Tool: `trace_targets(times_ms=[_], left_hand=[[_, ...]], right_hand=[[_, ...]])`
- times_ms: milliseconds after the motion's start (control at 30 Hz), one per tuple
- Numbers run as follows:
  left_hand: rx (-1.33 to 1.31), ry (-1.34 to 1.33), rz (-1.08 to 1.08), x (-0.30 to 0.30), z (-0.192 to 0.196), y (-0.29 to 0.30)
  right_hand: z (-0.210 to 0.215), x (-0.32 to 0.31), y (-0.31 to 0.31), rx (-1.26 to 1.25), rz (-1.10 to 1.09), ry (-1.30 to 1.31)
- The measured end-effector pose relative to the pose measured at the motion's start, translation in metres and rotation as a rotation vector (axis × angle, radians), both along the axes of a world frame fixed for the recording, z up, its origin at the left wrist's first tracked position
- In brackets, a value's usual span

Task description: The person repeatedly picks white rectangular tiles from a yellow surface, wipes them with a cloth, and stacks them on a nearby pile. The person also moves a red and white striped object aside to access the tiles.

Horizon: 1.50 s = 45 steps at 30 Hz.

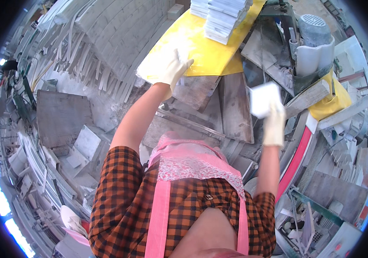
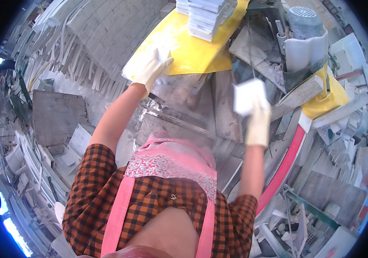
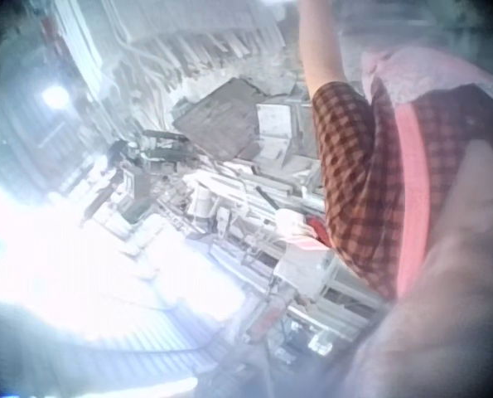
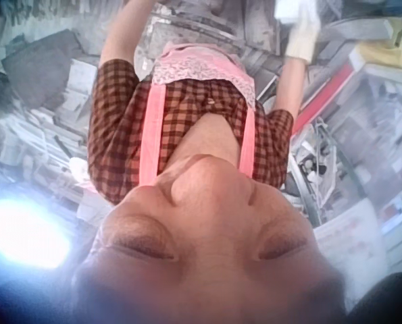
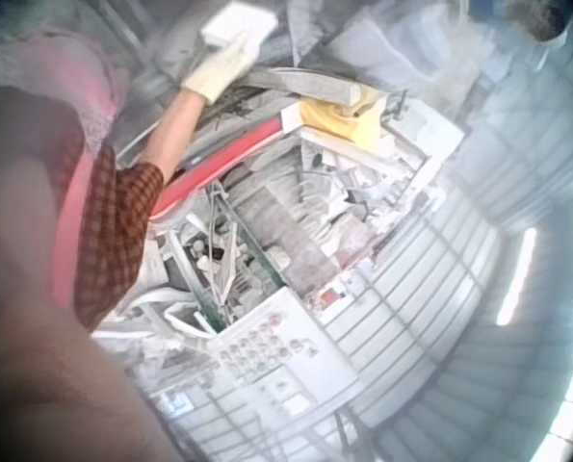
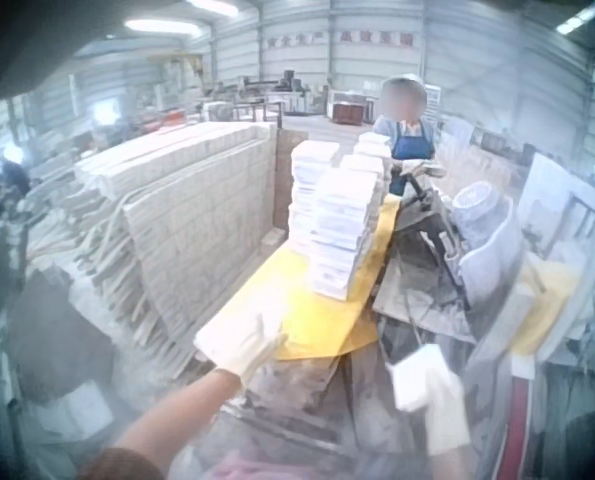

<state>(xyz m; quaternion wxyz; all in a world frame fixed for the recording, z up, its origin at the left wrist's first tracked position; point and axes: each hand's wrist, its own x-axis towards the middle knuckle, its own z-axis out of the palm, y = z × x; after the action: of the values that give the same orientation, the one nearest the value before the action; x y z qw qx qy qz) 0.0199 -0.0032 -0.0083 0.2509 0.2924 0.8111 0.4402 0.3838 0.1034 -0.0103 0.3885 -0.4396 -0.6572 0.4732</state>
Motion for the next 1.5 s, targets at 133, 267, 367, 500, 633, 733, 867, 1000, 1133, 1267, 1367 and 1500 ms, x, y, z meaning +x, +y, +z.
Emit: trace_targets(times_ms=[133,267,367,500,633,733,867,1000,1133,1267,1367,1500], left_hand=[[0.09,0.01,-0.004,0.001,0.002,-0.007],[-0.09,0.394,-0.095,-0.019,0.014,-0.014],[-0.21,0.431,-0.29,-0.041,0.029,-0.014],[-0.233,0.202,-0.435,-0.051,0.039,-0.016],[-0.044,-0.29,-0.472,-0.055,0.031,-0.016],[0.042,-0.52,-0.533,-0.065,0.021,-0.013],[0.009,-0.555,-0.58,-0.076,0.009,-0.012],[0.068,-0.563,-0.513,-0.076,-0.001,-0.015],[0.041,-0.548,-0.452,-0.073,0.005,-0.015],[-0.049,0.281,-0.708,-0.053,0.02,-0.012],[-0.131,0.198,-0.437,-0.025,0.024,-0.013],[-0.07,-0.04,-0.243,-0.013,0.022,-0.007]], right_hand=[[-0.027,-0.158,-0.035,-0.243,0.044,0.216],[-0.051,-0.261,-0.06,-0.188,-0.035,0.223],[-0.06,-0.275,-0.072,-0.124,0.061,0.178],[-0.06,-0.268,-0.076,-0.06,0.118,0.162],[-0.056,-0.262,-0.072,-0.063,0.158,0.222],[-0.056,-0.261,-0.07,-0.084,0.172,0.234],[-0.06,-0.257,-0.072,-0.06,0.174,0.165],[-0.063,-0.25,-0.067,0.036,0.219,0.207],[-0.058,-0.248,-0.066,-0.01,0.328,0.108],[-0.046,-0.251,-0.073,-0.12,0.406,-0.106],[-0.038,-0.244,-0.066,-0.058,0.522,-0.364],[-0.035,-0.217,-0.036,0.555,0.424,-0.675]])
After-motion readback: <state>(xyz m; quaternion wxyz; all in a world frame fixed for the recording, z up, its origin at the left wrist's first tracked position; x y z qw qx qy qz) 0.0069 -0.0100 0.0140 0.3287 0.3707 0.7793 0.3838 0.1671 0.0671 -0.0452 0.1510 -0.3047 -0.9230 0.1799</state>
